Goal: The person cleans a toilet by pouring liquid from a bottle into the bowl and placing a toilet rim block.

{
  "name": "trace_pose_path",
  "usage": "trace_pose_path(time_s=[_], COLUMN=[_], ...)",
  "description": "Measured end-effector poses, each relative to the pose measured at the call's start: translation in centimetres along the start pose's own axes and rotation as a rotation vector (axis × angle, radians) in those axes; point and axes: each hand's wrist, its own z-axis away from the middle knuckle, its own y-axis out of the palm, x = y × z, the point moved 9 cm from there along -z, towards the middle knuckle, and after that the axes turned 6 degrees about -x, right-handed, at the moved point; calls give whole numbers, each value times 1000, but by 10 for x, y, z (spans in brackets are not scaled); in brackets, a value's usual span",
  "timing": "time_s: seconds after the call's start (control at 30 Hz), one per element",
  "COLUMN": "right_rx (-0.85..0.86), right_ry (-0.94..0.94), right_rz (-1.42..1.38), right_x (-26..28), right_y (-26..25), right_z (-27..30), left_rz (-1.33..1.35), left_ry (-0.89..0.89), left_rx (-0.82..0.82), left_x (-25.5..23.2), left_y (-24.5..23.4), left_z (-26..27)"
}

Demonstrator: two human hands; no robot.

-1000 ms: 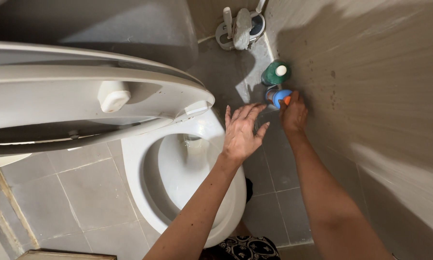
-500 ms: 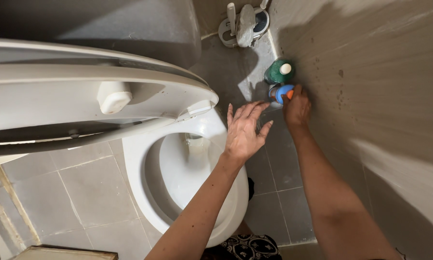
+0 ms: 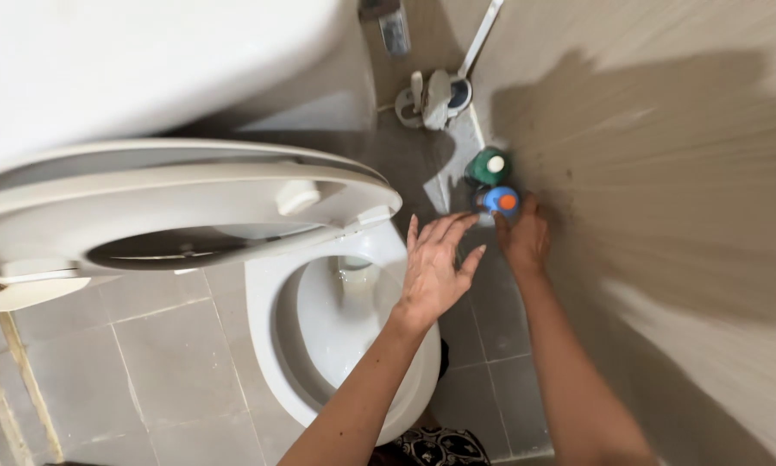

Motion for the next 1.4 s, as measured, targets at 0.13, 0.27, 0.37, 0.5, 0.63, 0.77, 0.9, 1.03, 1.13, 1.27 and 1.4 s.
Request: trace_pose_path(time_s=[0.13,0.27,0.37,0.5,0.63,0.77,0.9,1.03,1.13,1.27,1.4], right_rx=[-200,-183,-150,-179,-185,-169,-251,-437,-421,-409,-416], right_ry=[-118,-36,-12,-37,-27,-33,-162,-548,-712,-840,-935], right_rz=[-152,-230,-262,-226,-243,-333,-494,-469,-591,-411,-313], right_x=[45,74,87,97,110,146,217,324,397,484,531], right_y=[-67,-106,-122,-137,-156,-189,-248,-319,-344,-345,-335], right_z=[22,48,68,100,120,115,100,95,92,84,83], left_rz=[36,54,57,49,50,69,85,83,87,75,71], left_ry=[23,14,16,12,-37,0,59,56,34,5,-19], left_rx=[-42,-45,-42,-38,-29,-126,-254,-309,-313,-305,-289], left_x=[-33,-55,-68,-82,-99,-124,-148,-161,-158,-145,-134], left_y=[-38,-68,-91,-126,-160,-204,-252,-287,-302,-314,-325], left_z=[3,9,17,26,31,27,17,15,22,39,53])
